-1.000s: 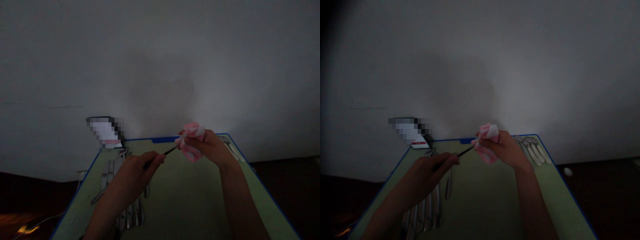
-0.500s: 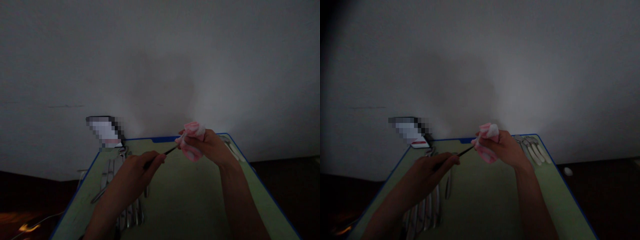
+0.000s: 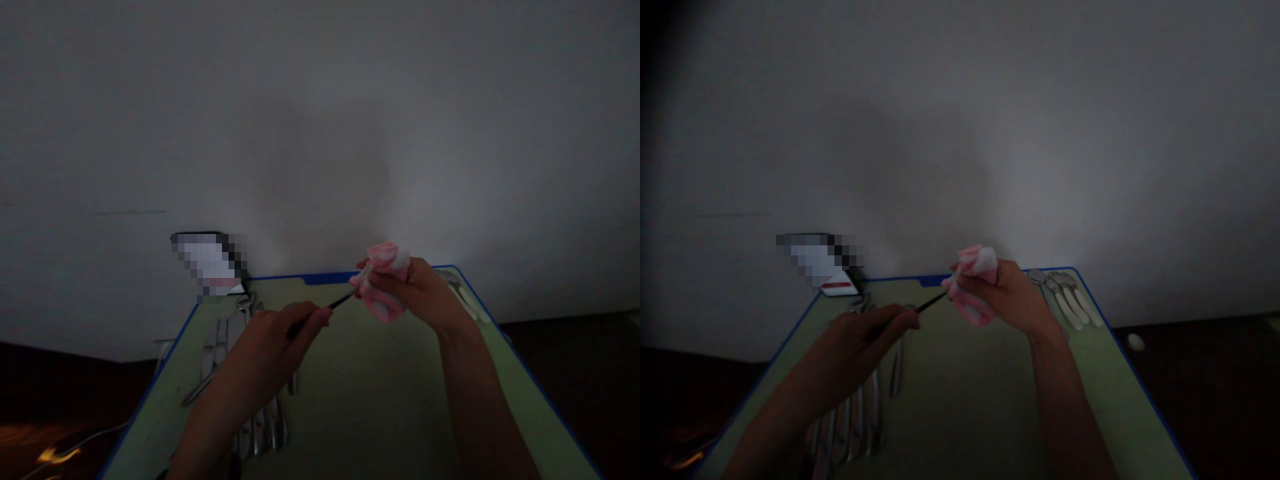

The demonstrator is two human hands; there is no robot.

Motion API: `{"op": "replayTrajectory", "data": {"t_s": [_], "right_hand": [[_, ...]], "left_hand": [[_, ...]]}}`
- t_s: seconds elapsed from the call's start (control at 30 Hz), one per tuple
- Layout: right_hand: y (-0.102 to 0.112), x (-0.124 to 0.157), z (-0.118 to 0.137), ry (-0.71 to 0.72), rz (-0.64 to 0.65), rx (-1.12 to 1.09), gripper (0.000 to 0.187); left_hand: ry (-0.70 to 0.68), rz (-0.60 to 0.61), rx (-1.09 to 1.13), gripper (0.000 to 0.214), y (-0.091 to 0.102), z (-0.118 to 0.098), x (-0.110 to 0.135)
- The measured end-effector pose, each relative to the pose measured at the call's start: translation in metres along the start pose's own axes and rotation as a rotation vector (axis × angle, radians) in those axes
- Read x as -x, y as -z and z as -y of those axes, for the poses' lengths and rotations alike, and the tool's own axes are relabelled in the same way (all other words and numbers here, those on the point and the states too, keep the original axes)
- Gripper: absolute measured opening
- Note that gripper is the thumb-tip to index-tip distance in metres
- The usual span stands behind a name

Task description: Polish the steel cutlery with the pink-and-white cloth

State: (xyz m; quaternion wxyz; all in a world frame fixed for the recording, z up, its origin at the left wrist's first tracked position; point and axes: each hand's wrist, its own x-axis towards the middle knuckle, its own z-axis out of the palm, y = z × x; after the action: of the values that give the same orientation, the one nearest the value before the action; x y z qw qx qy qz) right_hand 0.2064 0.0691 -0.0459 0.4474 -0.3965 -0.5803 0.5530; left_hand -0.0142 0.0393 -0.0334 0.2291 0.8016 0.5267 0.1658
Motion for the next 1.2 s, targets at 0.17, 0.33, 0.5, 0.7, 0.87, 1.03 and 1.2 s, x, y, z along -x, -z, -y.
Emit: {"op": "replayTrajectory", "data": {"t_s": [0.17,0.33,0.5,0.7,0.87,1.03,1.2], "right_hand": [[0.000,0.000,0.000,0.003,0.001,0.021,0.029],[0.000,0.000,0.000,0.006,0.006,0.000,0.029],[0.001,0.001,0.001,0.015,0.000,0.018,0.028],[-0.029,-0.005,0.003,0.169,-0.245,-0.041,0.029],[-0.063,-0.013,-0.004,0.258,-0.414,-0.274,0.031],[-0.063,-0.014,-0.007,0.220,-0.394,-0.259,0.034],[-0.042,-0.008,-0.001,0.158,-0.277,-0.130,0.032]], "left_hand": [[-0.010,0.003,0.001,0.032,-0.001,0.000,0.001],[-0.001,0.012,0.002,0.032,-0.001,0.000,0.001],[-0.007,0.010,0.022,0.031,0.000,0.001,0.001],[0.011,0.022,0.108,0.036,0.000,-0.006,0.004],[0.006,0.034,0.158,0.036,-0.004,-0.009,0.002],[0.017,0.081,0.144,0.034,-0.004,-0.008,0.000],[0.004,0.107,0.138,0.034,-0.003,-0.002,0.001]]}}
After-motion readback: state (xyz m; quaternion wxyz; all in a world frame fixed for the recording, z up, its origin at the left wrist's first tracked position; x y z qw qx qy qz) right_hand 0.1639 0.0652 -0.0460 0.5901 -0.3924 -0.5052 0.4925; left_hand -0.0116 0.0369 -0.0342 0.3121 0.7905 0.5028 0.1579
